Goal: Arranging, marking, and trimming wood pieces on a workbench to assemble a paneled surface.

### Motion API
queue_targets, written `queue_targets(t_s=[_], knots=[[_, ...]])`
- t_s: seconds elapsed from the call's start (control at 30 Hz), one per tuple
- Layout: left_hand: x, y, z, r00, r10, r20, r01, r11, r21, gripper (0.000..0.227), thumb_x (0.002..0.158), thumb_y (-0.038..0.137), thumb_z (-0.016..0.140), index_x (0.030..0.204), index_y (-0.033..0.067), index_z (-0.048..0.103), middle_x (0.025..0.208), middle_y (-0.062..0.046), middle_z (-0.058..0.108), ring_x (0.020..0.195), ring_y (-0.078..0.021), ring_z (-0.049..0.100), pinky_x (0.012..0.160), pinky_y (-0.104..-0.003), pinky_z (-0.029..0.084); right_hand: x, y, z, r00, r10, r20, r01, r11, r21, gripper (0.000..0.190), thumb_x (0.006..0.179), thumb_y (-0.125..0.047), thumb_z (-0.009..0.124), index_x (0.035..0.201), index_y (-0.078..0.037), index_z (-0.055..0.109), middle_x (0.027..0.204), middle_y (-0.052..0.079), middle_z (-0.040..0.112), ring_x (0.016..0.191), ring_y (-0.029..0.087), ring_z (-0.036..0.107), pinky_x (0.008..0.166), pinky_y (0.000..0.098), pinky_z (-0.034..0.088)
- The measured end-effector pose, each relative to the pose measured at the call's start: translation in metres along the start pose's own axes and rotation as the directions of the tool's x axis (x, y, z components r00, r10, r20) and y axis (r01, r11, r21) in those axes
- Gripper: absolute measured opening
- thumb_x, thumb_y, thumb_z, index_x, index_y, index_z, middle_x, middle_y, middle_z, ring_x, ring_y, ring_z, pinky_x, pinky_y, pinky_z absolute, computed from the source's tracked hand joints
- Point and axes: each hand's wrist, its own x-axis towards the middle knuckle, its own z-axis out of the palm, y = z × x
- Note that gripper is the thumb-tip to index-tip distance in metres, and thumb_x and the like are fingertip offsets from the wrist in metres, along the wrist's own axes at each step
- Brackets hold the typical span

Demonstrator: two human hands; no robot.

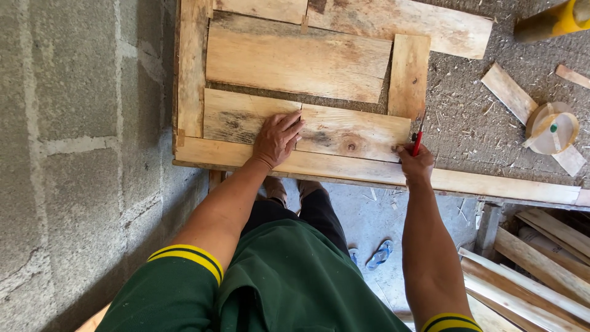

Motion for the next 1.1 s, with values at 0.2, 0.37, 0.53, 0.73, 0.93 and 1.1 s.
queue_targets(t_s=[0.2,0.37,0.53,0.73,0.93,1.1], knots=[[0.0,0.003,-0.001,1.0,0.01,-0.002,-0.01,0.999,0.034,0.039,0.094,0.021,0.071,0.133,0.0167,0.07,0.152,0.002,0.056,0.122,-0.0256,0.055,0.109,-0.042,0.045,0.005,0.01,0.002,0.999,-0.03,-0.024,0.03,0.999,0.019,0.017,0.09,-0.008,0.084,0.096,-0.004,0.068,0.086,0.002,0.069,0.074,0.011,0.06,0.067,0.0272,0.05],[-0.001,0.001,0.0,1.0,0.008,-0.011,-0.008,1.0,0.019,0.039,0.096,0.021,0.071,0.135,0.0176,0.07,0.151,0.001,0.055,0.122,-0.0259,0.055,0.109,-0.043,0.045,-0.001,0.002,0.004,0.999,-0.017,-0.048,0.015,0.999,-0.03,0.013,0.091,-0.01,0.081,0.096,-0.005,0.07,0.085,0.001,0.071,0.074,0.01,0.061,0.067,0.0279,0.051],[0.0,0.001,0.001,1.0,0.008,-0.004,-0.007,1.0,0.028,0.04,0.094,0.022,0.071,0.133,0.0183,0.071,0.15,0.001,0.056,0.122,-0.0261,0.055,0.109,-0.043,0.045,0.001,0.003,0.005,0.996,0.009,-0.087,-0.015,0.998,-0.068,0.013,0.091,-0.01,0.081,0.096,-0.004,0.07,0.085,0.001,0.071,0.074,0.01,0.063,0.068,0.0274,0.052],[0.0,0.0,0.001,1.0,-0.013,0.007,0.013,1.0,0.013,0.04,0.096,0.026,0.071,0.136,0.0186,0.069,0.152,0.002,0.054,0.123,-0.0252,0.054,0.11,-0.042,0.044,-0.001,-0.004,0.005,0.998,0.006,-0.058,-0.006,1.0,-0.012,0.013,0.09,-0.011,0.081,0.093,-0.007,0.069,0.082,0.0,0.069,0.071,0.01,0.06,0.065,0.0278,0.05],[0.0,0.0,0.0,1.0,-0.007,0.027,0.007,0.999,0.031,0.041,0.097,0.027,0.07,0.137,0.018,0.069,0.153,0.002,0.053,0.123,-0.0254,0.053,0.111,-0.042,0.044,0.001,0.005,0.004,0.998,-0.026,-0.051,0.027,1.0,0.014,0.014,0.092,-0.01,0.082,0.093,-0.005,0.069,0.081,0.0,0.066,0.07,0.01,0.056,0.063,0.0276,0.048],[-0.001,-0.003,0.005,1.0,0.004,0.009,-0.004,0.999,0.04,0.04,0.097,0.025,0.069,0.136,0.0166,0.068,0.154,0.001,0.053,0.125,-0.026,0.053,0.11,-0.043,0.043,-0.004,-0.006,0.005,0.998,-0.044,-0.038,0.046,0.998,0.051,0.012,0.089,-0.008,0.081,0.093,-0.007,0.07,0.082,-0.003,0.071,0.072,0.008,0.062,0.065,0.0244,0.051]])
